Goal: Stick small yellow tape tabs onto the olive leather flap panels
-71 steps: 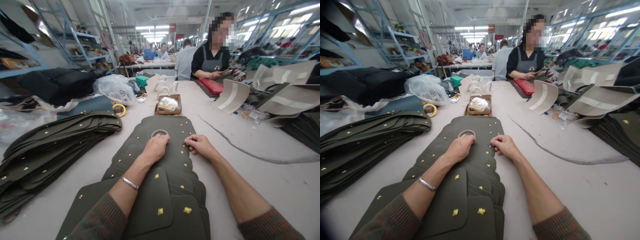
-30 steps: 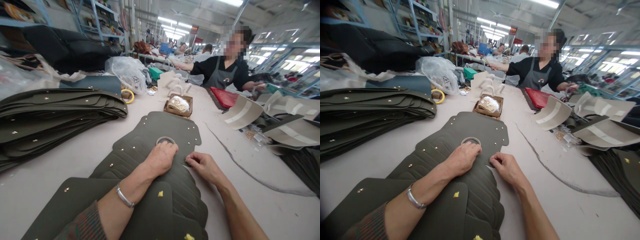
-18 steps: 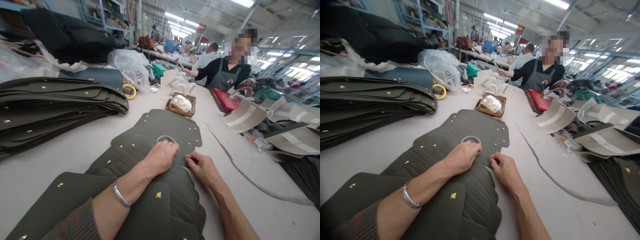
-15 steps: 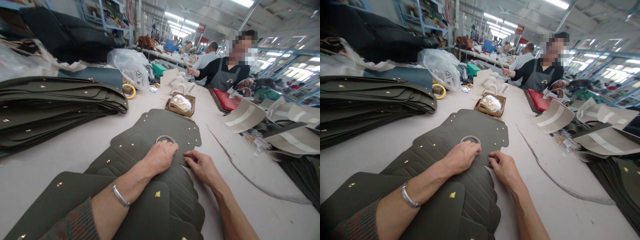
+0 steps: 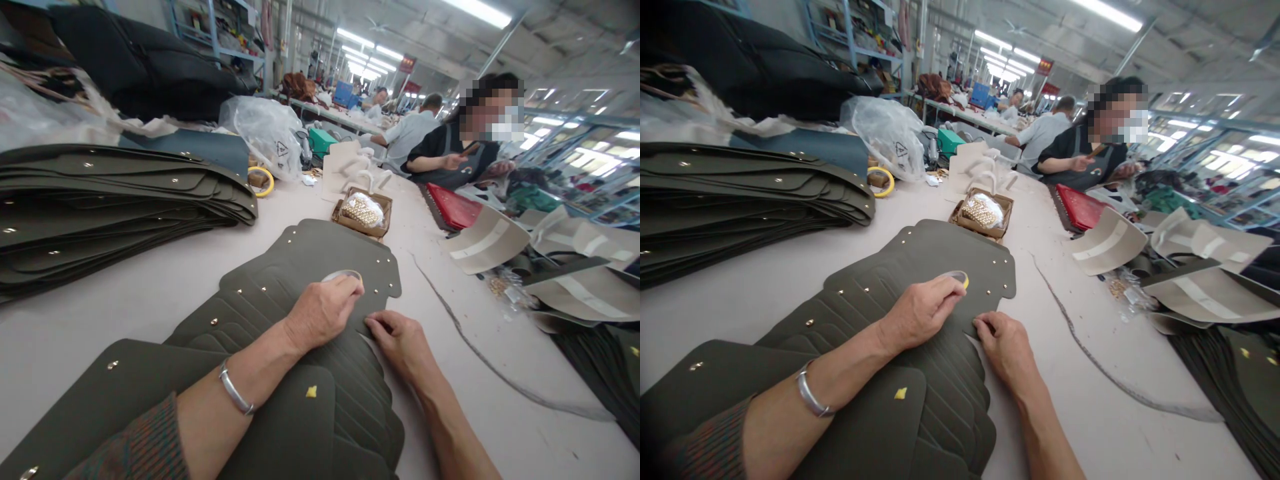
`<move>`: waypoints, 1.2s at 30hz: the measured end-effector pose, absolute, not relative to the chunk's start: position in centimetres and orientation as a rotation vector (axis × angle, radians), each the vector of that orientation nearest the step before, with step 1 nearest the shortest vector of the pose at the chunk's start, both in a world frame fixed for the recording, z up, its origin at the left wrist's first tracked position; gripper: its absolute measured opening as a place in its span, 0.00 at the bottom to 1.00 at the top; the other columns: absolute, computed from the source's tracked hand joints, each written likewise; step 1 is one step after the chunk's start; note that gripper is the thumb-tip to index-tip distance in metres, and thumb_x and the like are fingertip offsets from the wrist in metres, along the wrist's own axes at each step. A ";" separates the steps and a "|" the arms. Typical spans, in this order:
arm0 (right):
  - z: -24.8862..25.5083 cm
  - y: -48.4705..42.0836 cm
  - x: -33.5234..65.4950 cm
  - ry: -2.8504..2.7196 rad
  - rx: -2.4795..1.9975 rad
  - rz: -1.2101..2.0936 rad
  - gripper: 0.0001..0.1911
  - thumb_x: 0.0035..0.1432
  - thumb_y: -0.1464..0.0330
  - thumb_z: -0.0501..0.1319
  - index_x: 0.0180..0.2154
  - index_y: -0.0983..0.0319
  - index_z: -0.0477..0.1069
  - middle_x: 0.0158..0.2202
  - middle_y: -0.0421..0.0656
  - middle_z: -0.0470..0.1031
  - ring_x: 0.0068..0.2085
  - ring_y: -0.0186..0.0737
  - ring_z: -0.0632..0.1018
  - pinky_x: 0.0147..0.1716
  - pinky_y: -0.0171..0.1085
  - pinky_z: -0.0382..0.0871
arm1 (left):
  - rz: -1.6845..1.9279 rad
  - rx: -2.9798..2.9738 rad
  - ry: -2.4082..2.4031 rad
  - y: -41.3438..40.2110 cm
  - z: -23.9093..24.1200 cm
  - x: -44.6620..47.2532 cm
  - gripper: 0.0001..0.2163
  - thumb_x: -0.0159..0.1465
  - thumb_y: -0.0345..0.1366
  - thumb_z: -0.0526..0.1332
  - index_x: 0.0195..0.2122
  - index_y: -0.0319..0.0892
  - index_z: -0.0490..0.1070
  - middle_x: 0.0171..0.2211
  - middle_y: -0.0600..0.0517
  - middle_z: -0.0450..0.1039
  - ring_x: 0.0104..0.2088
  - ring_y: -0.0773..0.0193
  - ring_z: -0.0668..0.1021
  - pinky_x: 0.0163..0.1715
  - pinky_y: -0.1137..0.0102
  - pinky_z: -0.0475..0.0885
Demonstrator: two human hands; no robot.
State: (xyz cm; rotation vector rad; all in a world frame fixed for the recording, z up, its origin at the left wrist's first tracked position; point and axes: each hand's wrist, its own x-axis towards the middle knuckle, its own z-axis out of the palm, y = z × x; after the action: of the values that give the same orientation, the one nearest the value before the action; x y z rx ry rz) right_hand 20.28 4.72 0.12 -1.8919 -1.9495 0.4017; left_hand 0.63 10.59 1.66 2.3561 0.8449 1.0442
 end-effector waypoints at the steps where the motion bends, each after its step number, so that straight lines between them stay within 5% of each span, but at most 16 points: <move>1: 0.2 4.8 20.2 -1.960 -1.905 0.381 0.13 0.58 0.65 0.55 0.31 0.59 0.78 0.31 0.43 0.80 0.32 0.40 0.77 0.34 0.37 0.67 | 1.073 2.346 0.826 10.6 1.9 0.6 0.07 0.68 0.30 0.50 0.40 0.42 0.67 0.38 0.51 0.74 0.41 0.65 0.76 0.43 0.71 0.71; 10: 1.7 4.4 21.0 -1.973 -1.784 0.968 0.18 0.59 0.62 0.56 0.21 0.62 0.73 0.18 0.37 0.72 0.22 0.34 0.72 0.21 0.31 0.60 | 1.063 2.253 0.683 10.1 2.5 0.7 0.09 0.67 0.29 0.53 0.44 0.44 0.69 0.44 0.54 0.76 0.43 0.69 0.78 0.46 0.74 0.72; 16: 1.7 4.0 20.7 -1.634 -1.530 0.493 0.10 0.58 0.64 0.59 0.39 0.61 0.76 0.34 0.43 0.79 0.32 0.38 0.77 0.33 0.35 0.71 | 0.943 2.367 0.679 9.9 2.6 1.2 0.15 0.68 0.31 0.51 0.55 0.46 0.63 0.52 0.52 0.73 0.52 0.65 0.75 0.53 0.69 0.70; 36: 2.3 3.8 18.9 -1.910 -1.307 0.110 0.08 0.59 0.75 0.55 0.36 0.59 0.71 0.32 0.42 0.77 0.34 0.37 0.77 0.36 0.35 0.70 | 0.802 2.608 0.779 9.7 2.1 1.5 0.15 0.68 0.31 0.51 0.55 0.44 0.56 0.42 0.51 0.76 0.39 0.61 0.80 0.39 0.67 0.74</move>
State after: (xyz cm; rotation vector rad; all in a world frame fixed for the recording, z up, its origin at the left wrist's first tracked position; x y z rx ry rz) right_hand 18.91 3.75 2.32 -1.3069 -1.9098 0.1098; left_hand 1.48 9.68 2.10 2.6076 0.7788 0.8024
